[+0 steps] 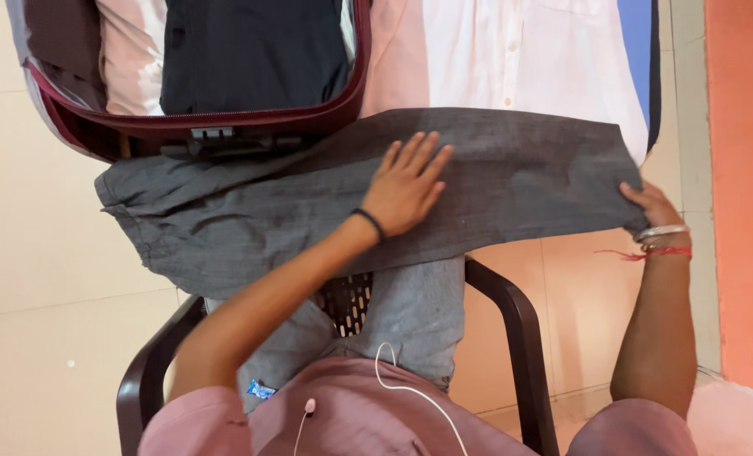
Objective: The person folds a pair of trousers and places them into a suitcase, then buttons the collar and front of a white shirt before beginning to fold it.
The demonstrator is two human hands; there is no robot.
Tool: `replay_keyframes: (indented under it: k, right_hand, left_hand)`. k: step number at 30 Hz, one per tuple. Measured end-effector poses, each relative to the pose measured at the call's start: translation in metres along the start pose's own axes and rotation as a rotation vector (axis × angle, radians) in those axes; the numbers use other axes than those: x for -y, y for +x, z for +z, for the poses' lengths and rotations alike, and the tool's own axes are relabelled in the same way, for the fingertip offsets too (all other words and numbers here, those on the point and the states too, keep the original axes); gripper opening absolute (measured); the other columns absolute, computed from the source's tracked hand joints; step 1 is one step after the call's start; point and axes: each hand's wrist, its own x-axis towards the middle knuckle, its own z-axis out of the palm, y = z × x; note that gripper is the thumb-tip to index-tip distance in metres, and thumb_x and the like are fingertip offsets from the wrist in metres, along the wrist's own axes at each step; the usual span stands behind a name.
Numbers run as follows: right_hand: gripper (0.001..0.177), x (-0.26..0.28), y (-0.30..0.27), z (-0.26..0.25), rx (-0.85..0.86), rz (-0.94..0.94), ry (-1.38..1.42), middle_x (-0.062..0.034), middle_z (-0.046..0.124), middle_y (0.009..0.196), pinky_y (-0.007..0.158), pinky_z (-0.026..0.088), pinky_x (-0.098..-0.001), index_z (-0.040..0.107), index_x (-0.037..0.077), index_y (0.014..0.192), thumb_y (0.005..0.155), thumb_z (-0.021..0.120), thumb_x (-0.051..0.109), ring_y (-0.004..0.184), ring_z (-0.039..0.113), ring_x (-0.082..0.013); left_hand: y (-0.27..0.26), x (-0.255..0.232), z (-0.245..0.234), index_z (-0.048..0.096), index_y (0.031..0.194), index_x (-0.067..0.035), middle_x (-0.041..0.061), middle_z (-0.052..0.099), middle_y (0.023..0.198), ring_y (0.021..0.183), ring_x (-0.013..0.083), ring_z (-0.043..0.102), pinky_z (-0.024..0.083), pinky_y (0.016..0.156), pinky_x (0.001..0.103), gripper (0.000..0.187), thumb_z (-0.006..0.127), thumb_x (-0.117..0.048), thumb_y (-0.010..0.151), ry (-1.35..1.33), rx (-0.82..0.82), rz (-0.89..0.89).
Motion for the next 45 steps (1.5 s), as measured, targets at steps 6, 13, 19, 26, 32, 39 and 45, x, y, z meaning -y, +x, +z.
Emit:
replay_keyframes:
  k: [6,13,19,26,32,39,45]
  right_hand:
    - [0.055,0.091,-0.031,0.027,0.144,-0.259,0.072,-0.0093,0.069,0.132,0.095,0.055,-0.0233,0.052,-0.005,0.152,0.098,0.061,0.003,0.110,0.069,-0.0133]
    - [0.049,0.212,-0.142,0.163,0.149,-0.673,-0.759,-0.0193,0.065,0.141,0.103,0.049,-0.0351,0.054,0.000,0.152,0.103,0.060,0.001,0.124,0.063,-0.0247]
    - [0.061,0.202,-0.203,0.285,0.482,-0.640,-0.480,-0.0154,0.052,0.154,0.084,0.060,-0.0355,0.046,0.009,0.152,0.095,0.070,0.016,0.103,0.074,-0.0260]
    - [0.043,0.177,-0.183,0.249,-0.003,-1.006,0.437,-0.0128,0.063,0.109,0.081,0.057,-0.0374,0.047,0.003,0.140,0.116,0.066,0.035,0.090,0.064,-0.0227]
    - [0.045,0.118,-0.124,0.230,-0.005,-0.854,0.358,-0.0130,0.066,0.106,0.088,0.053,-0.0365,0.055,0.005,0.134,0.112,0.060,0.044,0.093,0.061,-0.0203]
    - [0.045,-0.004,0.014,0.156,-0.646,-0.222,0.437,-0.0083,0.061,0.126,0.081,0.048,-0.0454,0.052,0.017,0.131,0.095,0.061,0.043,0.111,0.060,-0.0233]
    - [0.068,-0.059,0.042,0.129,-0.315,-0.096,0.483,-0.0067,0.041,0.156,0.108,0.030,-0.0672,0.037,0.023,0.147,0.093,0.055,0.060,0.146,0.034,-0.0297]
  left_hand:
    - [0.021,-0.034,0.040,0.041,0.154,-0.018,0.021,0.029,0.161,0.150,0.0391,0.022,0.008,0.116,0.071,0.060,0.050,-0.041,0.099,0.110,0.127,-0.094]
    - [-0.002,-0.034,0.041,0.051,0.150,-0.010,0.018,0.051,0.160,0.157,0.0349,0.040,0.035,0.130,0.052,0.055,0.042,-0.050,0.113,-0.578,-0.202,-0.231]
    - [-0.051,-0.003,-0.017,0.053,0.143,-0.003,0.018,0.060,0.139,0.125,0.0318,0.061,0.053,0.102,0.045,0.090,0.036,-0.076,0.093,-2.292,-0.145,-0.787]
    - [-0.071,0.034,0.013,0.040,0.150,-0.001,0.013,0.053,0.149,0.137,0.0232,0.050,0.041,0.112,0.035,0.065,0.066,-0.021,0.093,-1.269,-0.320,-0.755]
    - [-0.074,0.046,-0.001,0.043,0.151,0.000,0.013,0.057,0.148,0.137,0.0222,0.051,0.039,0.114,0.032,0.055,0.059,-0.012,0.100,-1.206,-0.348,-0.640]
    - [-0.091,0.039,0.009,0.048,0.144,0.002,0.016,0.062,0.140,0.129,0.0254,0.058,0.044,0.109,0.033,0.053,0.066,-0.017,0.098,-1.038,-0.407,-0.738]
    - [-0.095,0.031,0.026,0.049,0.146,-0.001,0.023,0.068,0.133,0.121,0.0317,0.066,0.051,0.102,0.037,0.045,0.056,-0.019,0.106,-0.716,-0.521,-0.730]
